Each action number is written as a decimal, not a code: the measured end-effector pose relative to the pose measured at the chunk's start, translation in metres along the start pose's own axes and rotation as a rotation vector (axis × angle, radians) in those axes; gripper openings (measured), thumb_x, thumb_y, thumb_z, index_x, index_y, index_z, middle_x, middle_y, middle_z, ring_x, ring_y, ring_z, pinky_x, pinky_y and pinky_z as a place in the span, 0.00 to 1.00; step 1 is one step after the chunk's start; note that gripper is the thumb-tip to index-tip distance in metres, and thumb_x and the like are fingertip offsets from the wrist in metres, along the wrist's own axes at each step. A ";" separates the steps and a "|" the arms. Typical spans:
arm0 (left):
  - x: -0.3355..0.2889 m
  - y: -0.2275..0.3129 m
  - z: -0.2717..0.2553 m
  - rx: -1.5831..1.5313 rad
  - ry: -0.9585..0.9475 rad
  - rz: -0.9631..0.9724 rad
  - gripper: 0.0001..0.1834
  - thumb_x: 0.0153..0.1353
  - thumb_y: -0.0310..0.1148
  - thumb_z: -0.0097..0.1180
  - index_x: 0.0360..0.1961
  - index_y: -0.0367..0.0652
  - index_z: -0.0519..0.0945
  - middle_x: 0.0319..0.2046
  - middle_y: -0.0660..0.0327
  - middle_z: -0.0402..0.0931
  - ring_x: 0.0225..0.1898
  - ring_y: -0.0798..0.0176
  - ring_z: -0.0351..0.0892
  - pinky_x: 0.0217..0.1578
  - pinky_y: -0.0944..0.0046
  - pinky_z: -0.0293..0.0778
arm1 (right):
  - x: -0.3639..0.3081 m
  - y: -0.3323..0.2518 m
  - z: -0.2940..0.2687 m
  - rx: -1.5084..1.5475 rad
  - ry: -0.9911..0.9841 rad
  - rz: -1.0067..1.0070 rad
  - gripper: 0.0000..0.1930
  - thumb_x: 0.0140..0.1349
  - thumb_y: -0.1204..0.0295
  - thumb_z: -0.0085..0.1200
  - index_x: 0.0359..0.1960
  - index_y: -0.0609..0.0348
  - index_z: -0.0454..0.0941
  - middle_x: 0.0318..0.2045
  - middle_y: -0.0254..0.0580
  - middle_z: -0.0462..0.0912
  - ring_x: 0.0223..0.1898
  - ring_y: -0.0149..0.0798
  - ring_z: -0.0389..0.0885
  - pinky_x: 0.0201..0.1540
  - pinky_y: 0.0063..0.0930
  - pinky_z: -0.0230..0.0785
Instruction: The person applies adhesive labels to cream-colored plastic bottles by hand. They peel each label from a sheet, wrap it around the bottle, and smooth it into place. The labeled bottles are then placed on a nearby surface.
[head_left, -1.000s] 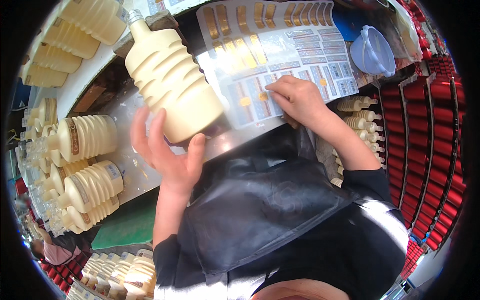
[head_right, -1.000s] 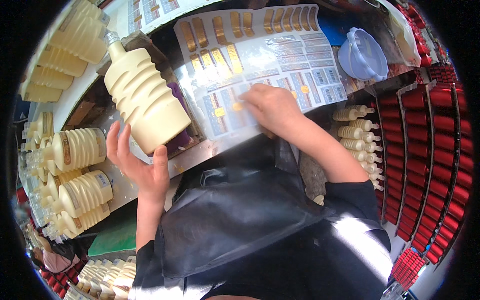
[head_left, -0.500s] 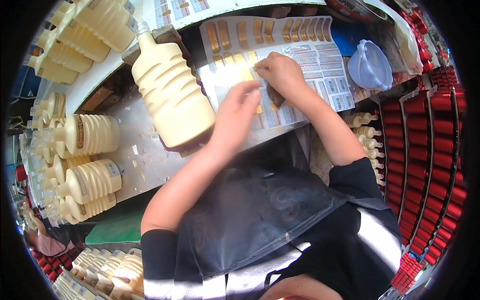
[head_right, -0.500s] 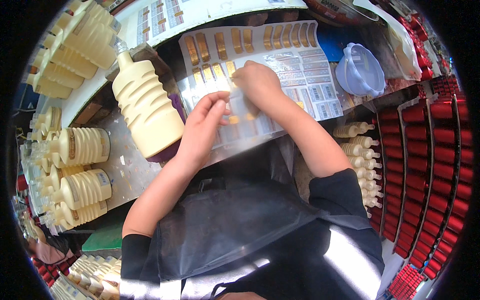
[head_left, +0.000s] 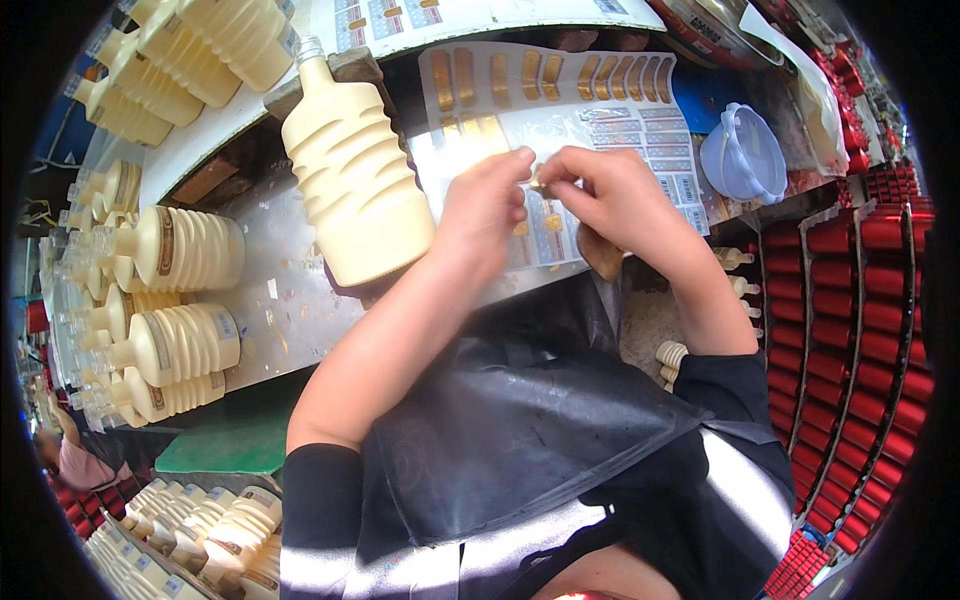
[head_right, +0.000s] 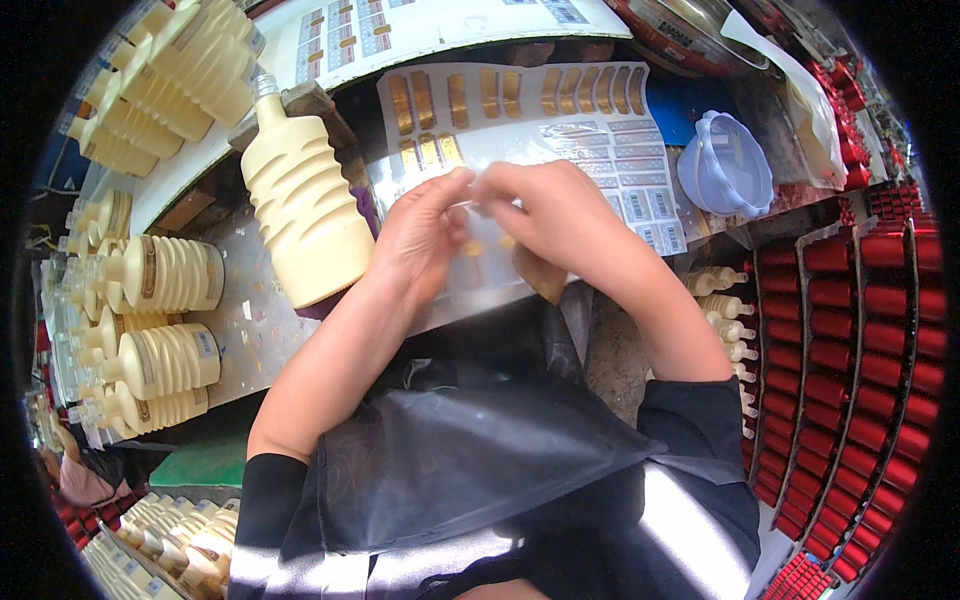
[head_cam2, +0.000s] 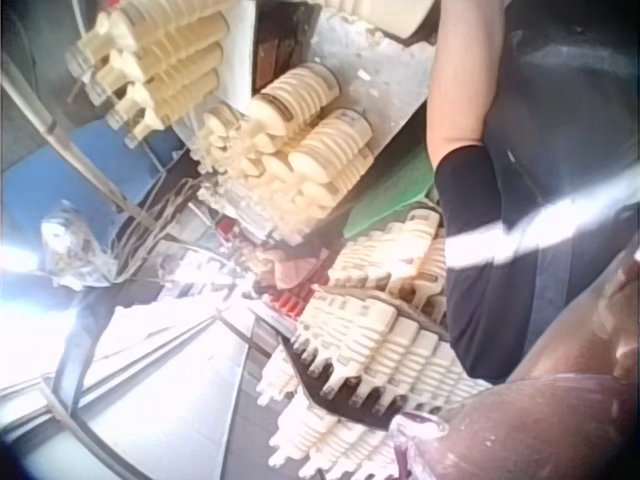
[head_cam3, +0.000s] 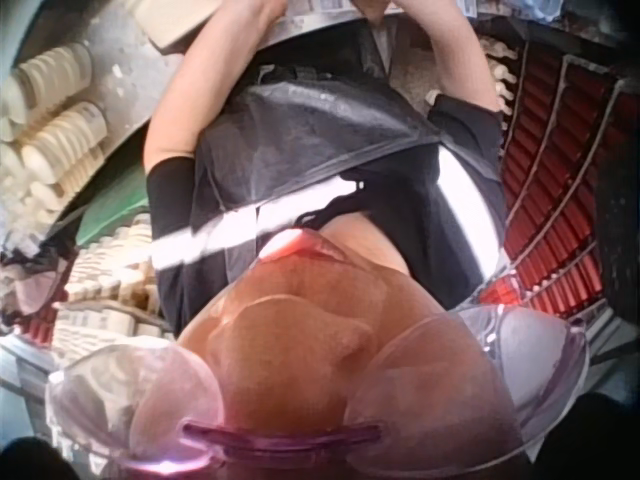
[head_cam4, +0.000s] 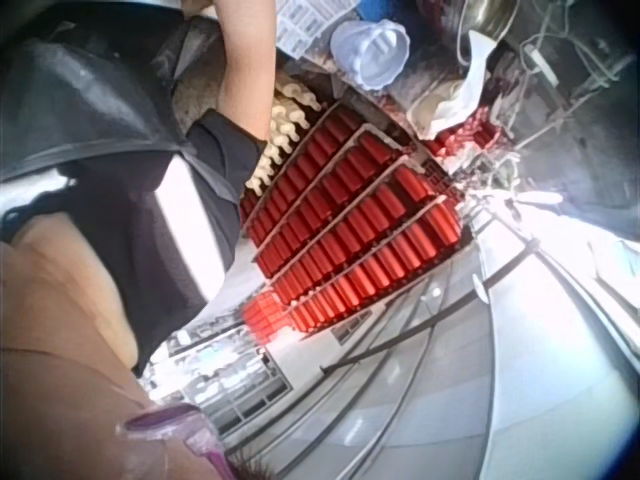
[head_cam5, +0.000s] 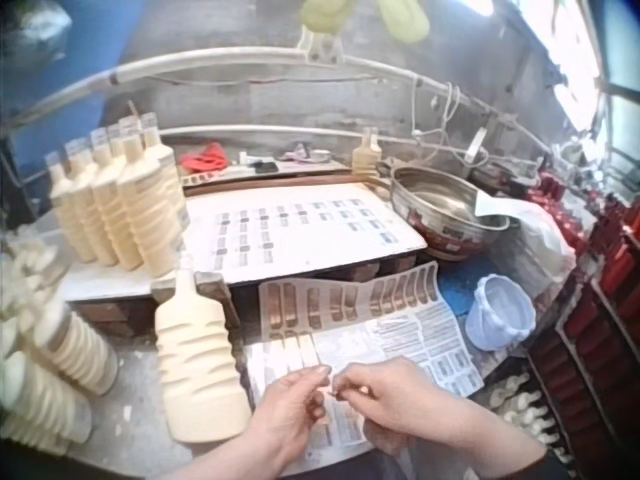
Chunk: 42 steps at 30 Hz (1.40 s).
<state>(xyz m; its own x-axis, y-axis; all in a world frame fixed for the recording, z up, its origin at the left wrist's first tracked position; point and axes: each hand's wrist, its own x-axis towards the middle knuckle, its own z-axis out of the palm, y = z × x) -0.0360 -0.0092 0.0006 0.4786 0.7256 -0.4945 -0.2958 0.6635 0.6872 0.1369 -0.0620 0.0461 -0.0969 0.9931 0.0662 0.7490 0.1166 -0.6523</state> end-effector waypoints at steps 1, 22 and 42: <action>-0.005 0.002 0.003 0.017 -0.001 0.044 0.16 0.72 0.43 0.59 0.49 0.41 0.80 0.35 0.66 0.77 0.33 0.72 0.73 0.33 0.69 0.68 | -0.007 -0.007 -0.006 0.009 0.010 -0.012 0.06 0.64 0.71 0.59 0.39 0.57 0.86 0.29 0.46 0.87 0.29 0.44 0.86 0.35 0.33 0.76; -0.099 0.045 -0.025 -0.089 -0.024 0.464 0.11 0.67 0.32 0.66 0.45 0.36 0.86 0.32 0.67 0.82 0.30 0.76 0.72 0.32 0.75 0.68 | -0.022 -0.106 -0.001 -0.173 0.378 -0.411 0.13 0.57 0.86 0.63 0.43 0.62 0.85 0.30 0.42 0.87 0.23 0.29 0.84 0.26 0.22 0.73; -0.025 0.104 -0.120 0.088 0.436 0.782 0.07 0.68 0.31 0.66 0.35 0.42 0.81 0.29 0.71 0.77 0.29 0.79 0.68 0.30 0.76 0.64 | 0.137 -0.089 0.072 0.407 0.093 0.042 0.16 0.70 0.61 0.56 0.39 0.66 0.79 0.32 0.47 0.85 0.34 0.36 0.82 0.43 0.34 0.75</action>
<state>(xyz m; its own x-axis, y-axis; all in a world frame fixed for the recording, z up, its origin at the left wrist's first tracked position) -0.1783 0.0637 0.0208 -0.1942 0.9809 -0.0145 -0.3327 -0.0520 0.9416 0.0094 0.0631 0.0588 0.0020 0.9960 0.0893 0.4292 0.0798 -0.8997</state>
